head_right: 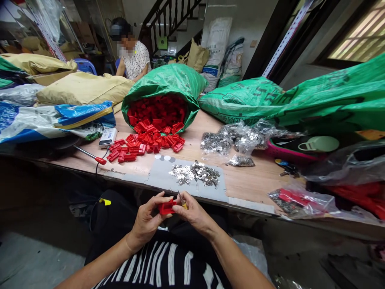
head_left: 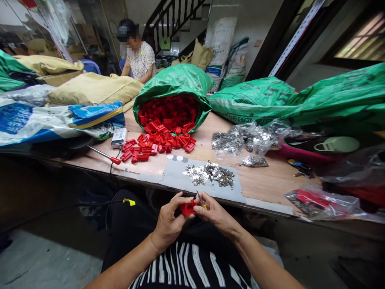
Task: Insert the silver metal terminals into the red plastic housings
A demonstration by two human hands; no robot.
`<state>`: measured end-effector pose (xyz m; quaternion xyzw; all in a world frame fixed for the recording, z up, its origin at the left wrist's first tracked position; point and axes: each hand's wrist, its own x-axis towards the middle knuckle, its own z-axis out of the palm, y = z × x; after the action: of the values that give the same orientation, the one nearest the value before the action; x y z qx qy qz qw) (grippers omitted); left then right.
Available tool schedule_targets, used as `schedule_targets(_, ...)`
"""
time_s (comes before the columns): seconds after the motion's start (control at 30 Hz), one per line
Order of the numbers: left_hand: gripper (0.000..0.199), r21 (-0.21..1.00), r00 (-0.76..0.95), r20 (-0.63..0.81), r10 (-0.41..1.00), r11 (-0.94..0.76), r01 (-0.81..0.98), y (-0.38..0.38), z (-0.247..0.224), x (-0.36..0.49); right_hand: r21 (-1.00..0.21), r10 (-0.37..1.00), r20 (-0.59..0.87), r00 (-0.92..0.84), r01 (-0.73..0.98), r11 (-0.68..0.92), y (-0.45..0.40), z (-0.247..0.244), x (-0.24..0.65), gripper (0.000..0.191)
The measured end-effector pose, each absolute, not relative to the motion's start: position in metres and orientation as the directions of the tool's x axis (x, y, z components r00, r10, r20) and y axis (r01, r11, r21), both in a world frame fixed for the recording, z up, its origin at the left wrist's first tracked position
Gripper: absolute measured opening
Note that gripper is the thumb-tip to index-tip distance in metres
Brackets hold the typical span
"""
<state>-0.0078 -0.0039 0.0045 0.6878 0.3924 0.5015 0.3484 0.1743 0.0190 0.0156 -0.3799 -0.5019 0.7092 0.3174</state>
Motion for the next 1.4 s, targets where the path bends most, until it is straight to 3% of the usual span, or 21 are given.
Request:
schedule_targets(0.27, 0.031, 0.948, 0.266, 0.301, 0.916, -0.319, 0.025, -0.002, 0.000, -0.012, -0.907, 0.796, -0.250, -0.552, -0.154, -0.392, 0.010, 0.011, 0.176, 0.042)
schedule_targets(0.4, 0.030, 0.982, 0.238, 0.168, 0.957, -0.142, -0.124, -0.002, 0.000, -0.010, -0.911, 0.782, -0.246, -0.572, -0.138, -0.388, 0.011, 0.015, 0.177, 0.043)
schedule_targets(0.5, 0.031, 0.958, 0.185, 0.060, 0.981, -0.004, -0.286, 0.000, 0.000, -0.007, -0.967, 0.819, -0.236, -0.523, 0.046, -0.249, 0.023, 0.023, 0.185, 0.036)
schedule_targets(0.57, 0.031, 0.936, 0.144, 0.039, 0.989, 0.015, -0.352, 0.002, 0.000, -0.007, -0.961, 0.924, -0.146, -0.354, 0.273, -0.047, 0.038, 0.027, 0.194, 0.027)
schedule_targets(0.63, 0.031, 0.928, 0.113, 0.038, 0.993, 0.007, -0.373, 0.004, 0.001, -0.007, -0.824, 0.982, 0.040, -0.183, 0.551, 0.136, 0.052, 0.029, 0.204, 0.016)
schedule_targets(0.7, 0.031, 0.924, 0.092, 0.036, 0.995, 0.001, -0.381, 0.005, 0.001, -0.008, -0.670, 0.980, 0.142, -0.139, 0.716, 0.199, 0.064, 0.028, 0.213, 0.011)
schedule_targets(0.8, 0.033, 0.923, 0.082, 0.016, 0.997, 0.017, -0.385, 0.006, 0.001, -0.009, -0.547, 0.972, 0.150, -0.181, 0.804, 0.234, 0.073, 0.025, 0.216, 0.011)
schedule_targets(1.03, 0.034, 0.919, 0.060, -0.018, 0.998, 0.040, -0.393, 0.007, 0.001, -0.008, -0.418, 0.970, 0.140, -0.201, 0.876, 0.242, 0.076, 0.018, 0.204, 0.007)
schedule_targets(1.27, 0.034, 0.930, 0.032, -0.013, 0.999, 0.024, -0.366, 0.009, 0.002, -0.009, -0.488, 0.967, 0.156, -0.202, 0.835, 0.253, 0.077, 0.017, 0.207, 0.007)
schedule_targets(1.4, 0.035, 0.951, 0.013, 0.020, 1.000, -0.015, -0.310, 0.012, 0.004, -0.007, -0.629, 0.976, 0.158, -0.146, 0.748, 0.214, 0.074, 0.020, 0.210, 0.006)
